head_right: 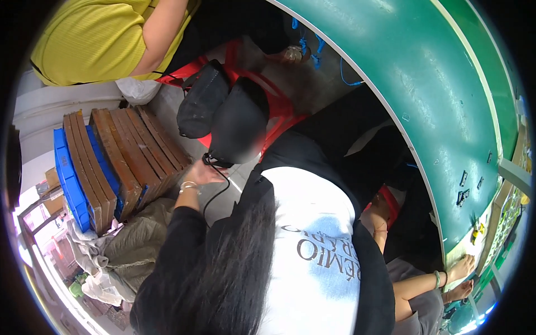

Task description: The person assembles toy cars by attaching parts to the car bodies by hand and placing them into a tray. The person then carries a tray of assembled toy cars across the room and handles a backpack.

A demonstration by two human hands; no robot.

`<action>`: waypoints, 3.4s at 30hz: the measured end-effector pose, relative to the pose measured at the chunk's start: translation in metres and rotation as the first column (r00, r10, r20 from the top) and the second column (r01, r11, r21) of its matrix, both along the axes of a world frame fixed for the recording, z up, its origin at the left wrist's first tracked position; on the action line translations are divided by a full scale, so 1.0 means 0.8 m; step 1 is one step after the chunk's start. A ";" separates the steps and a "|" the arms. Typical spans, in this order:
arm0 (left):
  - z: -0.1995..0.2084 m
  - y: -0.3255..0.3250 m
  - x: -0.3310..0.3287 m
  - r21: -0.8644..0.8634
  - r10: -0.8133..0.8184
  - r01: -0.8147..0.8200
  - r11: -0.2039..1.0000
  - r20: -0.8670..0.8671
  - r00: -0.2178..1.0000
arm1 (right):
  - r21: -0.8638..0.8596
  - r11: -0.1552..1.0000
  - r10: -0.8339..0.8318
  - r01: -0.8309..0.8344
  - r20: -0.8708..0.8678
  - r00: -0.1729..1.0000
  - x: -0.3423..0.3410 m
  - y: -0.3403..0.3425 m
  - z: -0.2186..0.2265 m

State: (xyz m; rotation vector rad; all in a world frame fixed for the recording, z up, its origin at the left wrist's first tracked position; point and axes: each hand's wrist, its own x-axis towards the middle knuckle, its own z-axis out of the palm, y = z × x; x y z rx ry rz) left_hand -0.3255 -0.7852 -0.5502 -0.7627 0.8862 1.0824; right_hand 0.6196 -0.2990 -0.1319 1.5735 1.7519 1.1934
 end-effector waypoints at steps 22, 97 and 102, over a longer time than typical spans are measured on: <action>0.288 0.080 0.097 0.318 0.280 0.069 0.946 -0.904 0.323 | -0.324 0.079 -0.623 -0.943 -0.754 0.207 -0.827 -0.140 -0.160; 0.742 0.539 0.602 -0.378 0.390 -0.308 -0.873 -0.920 0.026 | -0.655 0.620 0.778 0.432 0.586 -0.227 -0.553 -0.320 0.162; 0.732 0.503 0.645 -0.395 0.380 -0.494 -0.774 -0.915 0.135 | -0.650 0.487 0.828 0.584 0.556 -0.072 -0.564 -0.359 0.199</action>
